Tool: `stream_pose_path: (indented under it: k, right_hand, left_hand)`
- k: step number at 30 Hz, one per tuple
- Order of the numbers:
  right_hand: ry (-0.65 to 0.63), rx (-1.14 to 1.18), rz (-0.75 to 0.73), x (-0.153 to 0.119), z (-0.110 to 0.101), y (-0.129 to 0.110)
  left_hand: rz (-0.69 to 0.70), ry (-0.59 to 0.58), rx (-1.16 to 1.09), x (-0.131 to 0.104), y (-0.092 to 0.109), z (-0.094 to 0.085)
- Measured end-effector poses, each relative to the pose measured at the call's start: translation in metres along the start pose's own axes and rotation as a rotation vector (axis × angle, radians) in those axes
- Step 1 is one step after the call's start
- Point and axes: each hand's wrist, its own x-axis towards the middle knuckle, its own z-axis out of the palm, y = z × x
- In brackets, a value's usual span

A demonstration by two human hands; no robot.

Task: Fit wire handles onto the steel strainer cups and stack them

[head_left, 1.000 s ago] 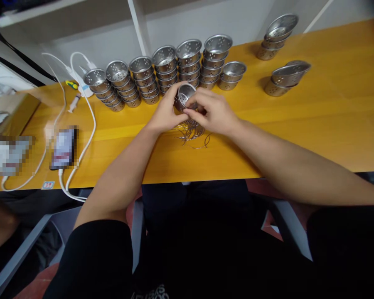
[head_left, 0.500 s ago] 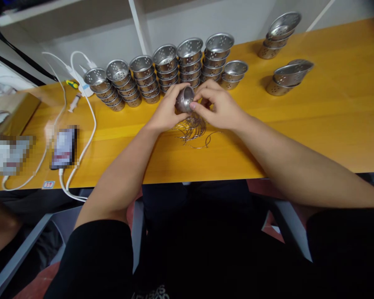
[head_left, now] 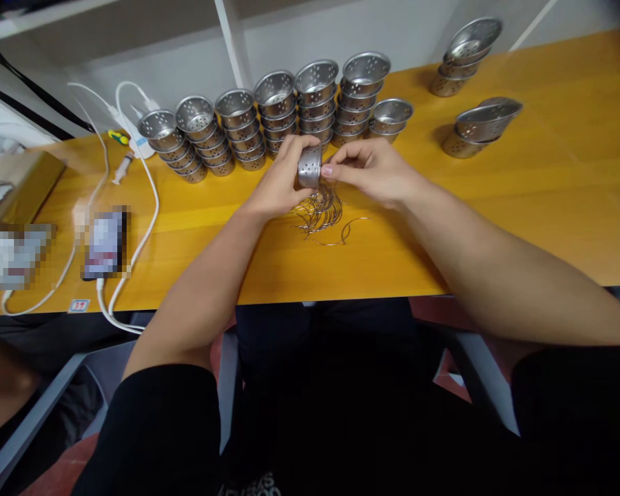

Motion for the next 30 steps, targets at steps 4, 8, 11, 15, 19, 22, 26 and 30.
stream_pose_path:
  k: [4,8,11,15,19,22,26,30]
  right_hand:
    - [0.005,0.031,0.015,-0.002,-0.001,-0.003]
    - [0.042,0.006,-0.001,0.0,-0.003,-0.005]
    - [0.127,-0.1,-0.069,0.003,-0.01,-0.002]
    - [0.079,-0.25,-0.079,0.005,-0.024,0.014]
    - [-0.153,-0.368,-0.189,0.006,-0.03,0.034]
    - [-0.184,-0.436,-0.265,0.006,-0.032,0.038]
    - [-0.051,-0.414,-0.289,0.004,-0.037,0.026]
    - [-0.159,-0.312,-0.353,-0.001,-0.028,0.01]
  left_hand:
    - [0.0,-0.017,-0.005,0.002,0.001,0.002]
    - [0.001,0.003,0.013,0.003,-0.003,0.001]
    - [-0.012,0.042,0.031,0.001,-0.008,-0.002]
    - [-0.054,0.089,0.039,-0.002,-0.015,-0.005]
    - [-0.088,0.132,0.029,-0.002,-0.016,-0.006]
    - [-0.094,0.153,0.018,-0.001,-0.016,-0.005]
    - [-0.055,0.132,-0.023,-0.001,-0.016,-0.001]
    - [0.022,0.032,-0.086,-0.003,-0.011,0.005]
